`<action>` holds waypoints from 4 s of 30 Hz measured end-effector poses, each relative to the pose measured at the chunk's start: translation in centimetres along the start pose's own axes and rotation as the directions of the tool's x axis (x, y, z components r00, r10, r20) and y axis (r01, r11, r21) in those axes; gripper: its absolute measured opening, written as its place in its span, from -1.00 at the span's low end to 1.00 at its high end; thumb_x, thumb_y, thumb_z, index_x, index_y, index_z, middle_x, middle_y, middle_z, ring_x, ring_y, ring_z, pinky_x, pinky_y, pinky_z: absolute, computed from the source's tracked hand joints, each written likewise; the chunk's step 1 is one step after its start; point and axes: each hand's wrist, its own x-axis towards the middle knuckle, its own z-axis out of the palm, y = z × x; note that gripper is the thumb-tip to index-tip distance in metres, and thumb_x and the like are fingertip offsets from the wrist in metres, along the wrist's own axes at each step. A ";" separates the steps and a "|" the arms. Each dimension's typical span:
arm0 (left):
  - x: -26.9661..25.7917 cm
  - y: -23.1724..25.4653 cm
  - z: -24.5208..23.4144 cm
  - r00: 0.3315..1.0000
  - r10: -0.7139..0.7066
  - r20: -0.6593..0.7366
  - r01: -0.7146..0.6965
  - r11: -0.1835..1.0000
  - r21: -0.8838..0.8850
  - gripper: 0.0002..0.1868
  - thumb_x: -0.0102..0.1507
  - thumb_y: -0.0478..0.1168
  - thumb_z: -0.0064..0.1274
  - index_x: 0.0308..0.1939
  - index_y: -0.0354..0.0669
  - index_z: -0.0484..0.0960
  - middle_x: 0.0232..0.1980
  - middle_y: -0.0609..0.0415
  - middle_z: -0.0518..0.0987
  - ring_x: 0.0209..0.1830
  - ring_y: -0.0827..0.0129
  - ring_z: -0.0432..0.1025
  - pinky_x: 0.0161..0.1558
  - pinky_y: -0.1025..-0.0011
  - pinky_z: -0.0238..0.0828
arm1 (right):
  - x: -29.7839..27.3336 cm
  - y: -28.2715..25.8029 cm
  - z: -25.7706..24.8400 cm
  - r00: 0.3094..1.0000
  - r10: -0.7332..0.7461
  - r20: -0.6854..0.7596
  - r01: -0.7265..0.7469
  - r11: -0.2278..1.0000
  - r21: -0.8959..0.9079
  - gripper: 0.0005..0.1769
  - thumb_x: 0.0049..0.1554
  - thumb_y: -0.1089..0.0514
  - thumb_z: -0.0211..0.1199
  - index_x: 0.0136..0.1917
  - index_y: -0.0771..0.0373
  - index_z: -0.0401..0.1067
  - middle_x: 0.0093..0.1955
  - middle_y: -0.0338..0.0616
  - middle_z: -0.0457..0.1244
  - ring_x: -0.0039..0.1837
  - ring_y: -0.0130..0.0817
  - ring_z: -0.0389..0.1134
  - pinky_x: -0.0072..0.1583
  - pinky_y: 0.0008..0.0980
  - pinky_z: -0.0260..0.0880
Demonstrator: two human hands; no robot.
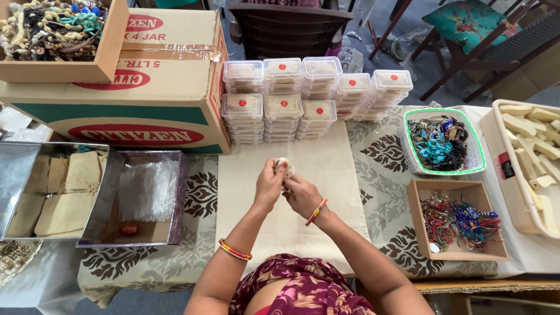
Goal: The person sits at a table and packages jewelry by placing items into small plastic bags and then into cloth pouches. They seal the pouches and place them into small plastic containers, stacking the finished containers on the table.
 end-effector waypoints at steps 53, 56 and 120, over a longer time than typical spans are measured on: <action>2.1 -3.3 -3.4 0.987 -0.118 0.112 0.060 0.907 0.417 -0.66 0.20 0.05 0.24 -0.19 -0.15 0.77 -0.41 0.17 0.65 -0.41 0.49 0.44 -0.35 0.44 0.35 | 4.8 2.0 -3.1 0.961 0.022 0.275 -0.087 0.970 0.227 -0.75 -0.03 0.35 0.43 -0.04 0.29 0.55 -0.14 -0.08 0.43 -0.10 -0.28 0.50 -0.02 -0.34 0.57; 3.6 -7.7 -3.8 0.936 -0.244 0.255 0.221 0.968 0.116 -0.67 0.31 0.08 0.13 -0.16 -0.10 0.71 -0.30 0.27 0.61 -0.35 0.56 0.38 -0.34 0.47 0.22 | 5.2 4.6 -2.5 0.942 0.191 0.275 -0.279 0.902 0.330 -0.84 0.02 0.32 0.47 -0.09 0.29 0.58 -0.17 -0.15 0.45 -0.11 -0.44 0.50 -0.03 -0.43 0.58; 0.4 -5.2 1.4 0.986 -0.140 0.091 0.162 0.937 -0.310 -0.64 0.27 -0.14 0.24 0.04 -0.32 0.65 -0.10 0.09 0.68 -0.16 0.49 0.52 -0.04 0.45 0.50 | -2.3 7.4 0.6 0.753 0.572 0.325 -0.368 -0.043 0.929 -0.68 0.19 0.24 0.29 0.21 0.32 0.47 0.06 -0.09 0.41 0.05 -0.32 0.47 0.11 -0.22 0.53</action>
